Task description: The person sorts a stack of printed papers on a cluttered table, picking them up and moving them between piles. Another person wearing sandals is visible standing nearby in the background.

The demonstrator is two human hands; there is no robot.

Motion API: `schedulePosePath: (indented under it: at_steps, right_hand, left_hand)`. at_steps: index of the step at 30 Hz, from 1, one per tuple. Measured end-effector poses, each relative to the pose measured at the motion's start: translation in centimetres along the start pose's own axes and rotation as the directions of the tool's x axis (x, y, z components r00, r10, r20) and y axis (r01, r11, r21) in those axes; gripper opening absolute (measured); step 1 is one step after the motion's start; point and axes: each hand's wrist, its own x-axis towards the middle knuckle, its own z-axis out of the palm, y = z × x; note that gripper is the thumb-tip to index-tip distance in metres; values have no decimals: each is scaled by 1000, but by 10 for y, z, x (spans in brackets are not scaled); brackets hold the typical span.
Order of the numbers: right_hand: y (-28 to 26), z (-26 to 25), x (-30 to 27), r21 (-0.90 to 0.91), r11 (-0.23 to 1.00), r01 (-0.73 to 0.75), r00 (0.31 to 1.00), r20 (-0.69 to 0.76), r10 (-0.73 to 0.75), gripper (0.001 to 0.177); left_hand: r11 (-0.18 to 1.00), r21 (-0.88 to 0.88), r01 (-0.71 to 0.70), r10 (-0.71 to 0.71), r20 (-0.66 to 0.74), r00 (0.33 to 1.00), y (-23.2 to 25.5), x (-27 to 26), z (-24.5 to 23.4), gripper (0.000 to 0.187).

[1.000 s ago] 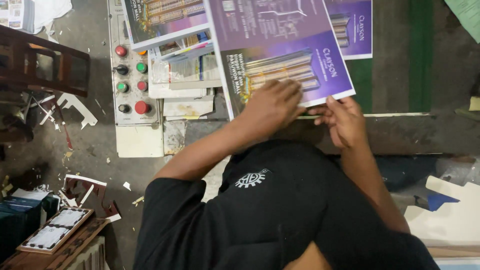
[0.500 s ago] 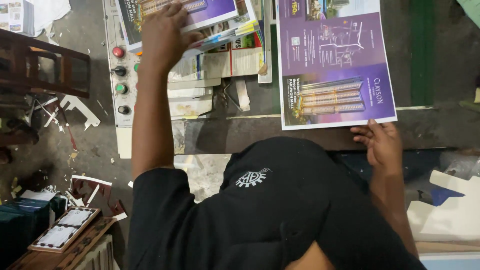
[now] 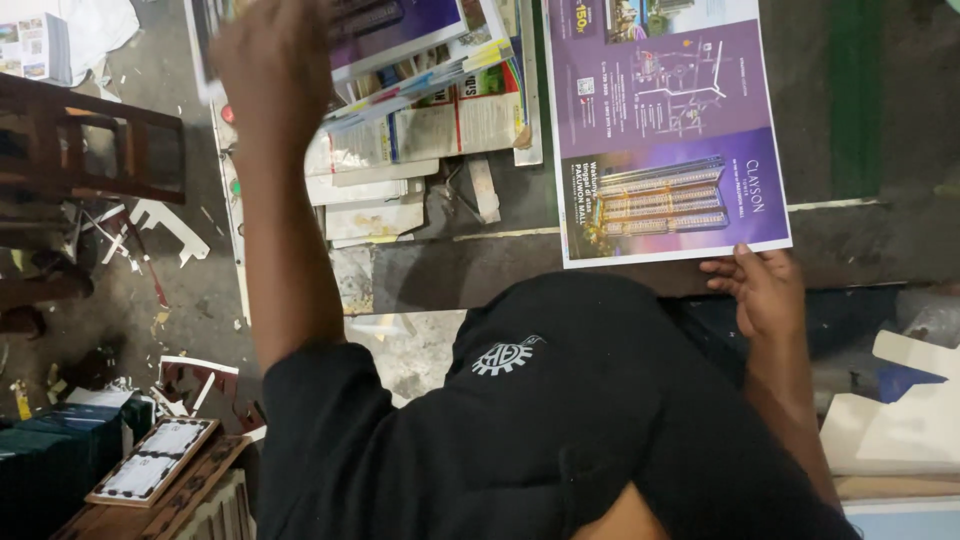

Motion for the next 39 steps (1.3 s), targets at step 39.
schedulePosePath:
  at_steps: [39]
  right_hand:
    - [-78,166,32,157,979,127,918,356,-176,27]
  left_hand:
    - [800,-574,-173,265,80,961,236,-24,-11,25]
